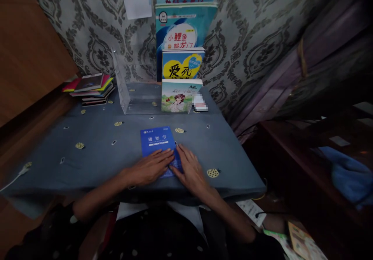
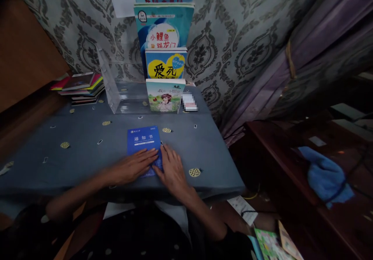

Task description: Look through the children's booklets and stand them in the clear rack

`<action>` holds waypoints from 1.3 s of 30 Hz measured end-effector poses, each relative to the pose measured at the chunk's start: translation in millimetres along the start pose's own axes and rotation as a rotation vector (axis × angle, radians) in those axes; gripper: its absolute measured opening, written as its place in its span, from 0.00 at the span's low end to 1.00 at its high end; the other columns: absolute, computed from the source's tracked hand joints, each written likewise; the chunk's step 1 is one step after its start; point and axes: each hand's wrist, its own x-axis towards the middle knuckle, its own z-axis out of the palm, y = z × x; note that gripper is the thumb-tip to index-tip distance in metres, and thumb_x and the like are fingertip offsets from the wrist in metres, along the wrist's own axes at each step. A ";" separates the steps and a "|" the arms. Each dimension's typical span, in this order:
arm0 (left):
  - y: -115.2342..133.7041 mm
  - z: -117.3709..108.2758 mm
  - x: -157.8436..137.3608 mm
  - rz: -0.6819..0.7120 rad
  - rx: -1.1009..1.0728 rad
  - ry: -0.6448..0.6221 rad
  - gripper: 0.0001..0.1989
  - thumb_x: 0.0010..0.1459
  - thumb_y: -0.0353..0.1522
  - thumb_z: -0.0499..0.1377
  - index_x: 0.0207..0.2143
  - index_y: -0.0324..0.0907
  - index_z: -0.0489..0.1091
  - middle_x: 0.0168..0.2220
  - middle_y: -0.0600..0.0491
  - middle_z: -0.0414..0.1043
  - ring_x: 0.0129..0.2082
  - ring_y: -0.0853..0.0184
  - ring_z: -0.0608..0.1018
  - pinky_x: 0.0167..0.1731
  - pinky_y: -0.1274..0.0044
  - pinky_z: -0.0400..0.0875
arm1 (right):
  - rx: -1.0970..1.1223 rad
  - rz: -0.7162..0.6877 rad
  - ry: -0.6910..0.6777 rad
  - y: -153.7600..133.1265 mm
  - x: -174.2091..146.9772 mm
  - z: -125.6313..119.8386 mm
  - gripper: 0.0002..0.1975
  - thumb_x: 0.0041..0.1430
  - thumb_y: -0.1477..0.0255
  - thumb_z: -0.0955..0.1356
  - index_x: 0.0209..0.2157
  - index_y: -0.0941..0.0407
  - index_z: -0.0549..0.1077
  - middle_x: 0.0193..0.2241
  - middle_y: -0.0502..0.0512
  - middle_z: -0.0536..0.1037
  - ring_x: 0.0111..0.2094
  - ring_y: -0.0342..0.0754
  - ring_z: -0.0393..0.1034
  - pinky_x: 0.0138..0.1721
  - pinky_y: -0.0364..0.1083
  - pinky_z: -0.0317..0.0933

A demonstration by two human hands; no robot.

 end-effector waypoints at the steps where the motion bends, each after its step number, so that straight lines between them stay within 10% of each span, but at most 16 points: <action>1: -4.5 -1.2 11.4 -0.002 0.008 0.003 0.27 0.73 0.39 0.39 0.70 0.41 0.49 0.72 0.47 0.46 0.72 0.66 0.48 0.70 0.69 0.43 | -0.005 0.007 -0.011 -0.1 -0.4 0.7 0.33 0.65 0.64 0.65 0.66 0.63 0.57 0.63 0.72 0.65 0.63 0.62 0.60 0.60 0.62 0.60; 7: -48.8 -11.0 56.5 -0.141 0.088 0.110 0.30 0.72 0.43 0.41 0.70 0.38 0.49 0.72 0.43 0.46 0.72 0.61 0.48 0.69 0.64 0.43 | -0.051 -0.020 -0.060 -2.8 2.1 -2.5 0.27 0.66 0.64 0.65 0.63 0.60 0.63 0.64 0.69 0.65 0.66 0.62 0.56 0.62 0.63 0.58; 14: -69.9 -7.2 21.4 -0.432 0.184 0.228 0.36 0.70 0.49 0.43 0.70 0.34 0.46 0.71 0.37 0.45 0.72 0.54 0.47 0.68 0.59 0.44 | -0.057 -0.021 -0.074 -5.7 2.8 -1.9 0.25 0.67 0.64 0.65 0.61 0.60 0.66 0.63 0.70 0.65 0.67 0.63 0.55 0.62 0.65 0.57; 29: 36.0 20.2 -34.8 -0.100 -0.007 0.067 0.41 0.64 0.54 0.50 0.70 0.40 0.50 0.72 0.41 0.43 0.72 0.51 0.48 0.70 0.58 0.46 | -0.052 -0.060 -0.168 -6.7 35.2 -4.1 0.23 0.68 0.73 0.60 0.62 0.62 0.66 0.64 0.71 0.65 0.67 0.61 0.56 0.63 0.63 0.57; 33: -1.7 -3.0 -33.8 -0.140 -0.240 0.148 0.25 0.71 0.45 0.45 0.61 0.45 0.67 0.66 0.48 0.63 0.65 0.59 0.67 0.65 0.65 0.61 | -0.093 -0.038 -0.216 -13.8 62.5 -1.1 0.24 0.69 0.71 0.61 0.63 0.66 0.64 0.65 0.73 0.62 0.69 0.62 0.51 0.65 0.63 0.52; 39: -87.5 -28.7 -12.9 -0.554 -0.012 0.525 0.21 0.64 0.40 0.54 0.54 0.40 0.69 0.50 0.43 0.73 0.52 0.55 0.73 0.57 0.60 0.66 | -0.089 -0.153 -0.225 -36.0 69.4 7.2 0.29 0.67 0.62 0.65 0.63 0.64 0.64 0.66 0.72 0.61 0.70 0.60 0.49 0.68 0.61 0.47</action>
